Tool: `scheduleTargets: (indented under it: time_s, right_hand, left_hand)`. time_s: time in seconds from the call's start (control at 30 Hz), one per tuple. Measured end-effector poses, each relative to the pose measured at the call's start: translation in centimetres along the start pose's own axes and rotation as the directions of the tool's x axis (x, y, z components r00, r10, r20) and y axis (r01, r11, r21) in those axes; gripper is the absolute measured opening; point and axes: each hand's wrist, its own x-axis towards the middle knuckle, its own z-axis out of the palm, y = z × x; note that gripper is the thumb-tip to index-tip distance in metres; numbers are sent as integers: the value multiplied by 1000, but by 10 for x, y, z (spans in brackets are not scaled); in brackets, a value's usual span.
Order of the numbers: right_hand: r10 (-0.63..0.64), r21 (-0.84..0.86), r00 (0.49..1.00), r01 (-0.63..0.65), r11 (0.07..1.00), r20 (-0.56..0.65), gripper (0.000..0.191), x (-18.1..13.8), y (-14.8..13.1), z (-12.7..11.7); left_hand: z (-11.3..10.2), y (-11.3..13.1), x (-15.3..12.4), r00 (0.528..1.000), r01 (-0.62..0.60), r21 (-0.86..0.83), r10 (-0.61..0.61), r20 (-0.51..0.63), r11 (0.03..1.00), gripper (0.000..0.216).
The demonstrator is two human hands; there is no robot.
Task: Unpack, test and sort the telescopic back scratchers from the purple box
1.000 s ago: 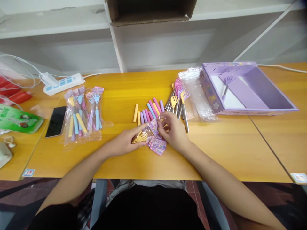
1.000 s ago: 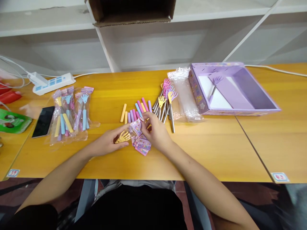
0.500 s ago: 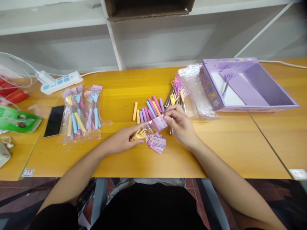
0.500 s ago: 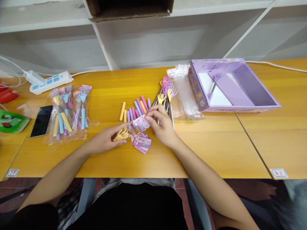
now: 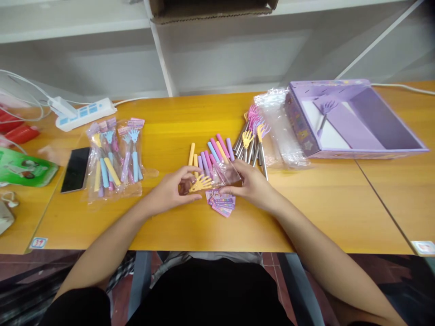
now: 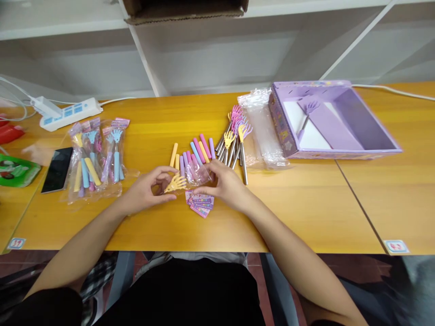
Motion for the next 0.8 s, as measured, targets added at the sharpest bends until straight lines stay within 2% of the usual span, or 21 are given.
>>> scheduleTargets:
  time_s: [0.1, 0.2, 0.23, 0.27, 0.37, 0.43, 0.47, 0.53, 0.57, 0.6, 0.63, 0.67, 0.7, 0.73, 0.8]
  right_hand:
    - [-12, 152, 1000, 15, 988, -23, 30, 1, -14, -3]
    - [42, 258, 982, 6, 966, -183, 37, 1, -22, -9]
    - [61, 278, 979, -5, 961, -195, 38, 0, -23, -11]
    - [76, 293, 985, -27, 956, -157, 38, -1, -23, -13]
    - [84, 292, 991, -111, 950, 102, 38, -4, -22, -13]
    - [36, 275, 987, -80, 958, 159, 52, -6, -22, -9]
    - [7, 246, 990, -42, 968, 140, 53, -7, -22, -7]
    - [-46, 168, 996, 32, 985, 75, 34, -8, -24, -2]
    - [-57, 131, 998, 57, 990, 1, 26, -8, -25, -1]
    - [-62, 107, 989, 76, 991, -131, 28, -9, -27, 0]
    - [-66, 103, 947, 103, 989, -314, 33, -9, -28, 0]
    - [-65, 114, 861, 141, 983, -505, 36, -9, -30, -2]
    - [-52, 127, 763, 174, 976, -645, 35, -9, -31, -5]
    - [-37, 140, 688, 199, 970, -724, 31, -8, -32, -11]
    - [-33, 157, 620, 250, 955, -784, 24, -4, -34, -26]
  left_hand:
    - [4, 0, -1, 999, -15, -11, 16, 50, 1000, 68]
    - [5, 0, -1, 997, -1, -2, 1, 80, 1000, 68]
    - [5, 1, -1, 997, 3, 6, -3, 81, 1000, 66]
    - [6, 2, -1, 997, 4, 16, -5, 81, 1000, 64]
    - [7, 5, -1, 996, -7, 57, 1, 92, 998, 60]
    - [7, 7, -1, 995, -28, 71, 21, 94, 997, 58]
    - [7, 7, -1, 995, -36, 73, 29, 91, 997, 58]
    - [6, 8, -1, 995, -29, 71, 22, 96, 997, 58]
    - [5, 8, -1, 994, -13, 78, 5, 108, 997, 58]
    - [5, 8, -1, 992, 2, 97, -14, 126, 995, 55]
    - [4, 7, 0, 989, 11, 126, -29, 147, 992, 50]
    - [3, 7, 0, 985, 14, 160, -41, 167, 987, 44]
    - [3, 7, 0, 981, 12, 189, -48, 190, 982, 36]
    - [3, 7, 1, 975, 7, 199, -51, 217, 980, 30]
    - [3, 6, 2, 957, 9, 131, -47, 286, 991, 27]
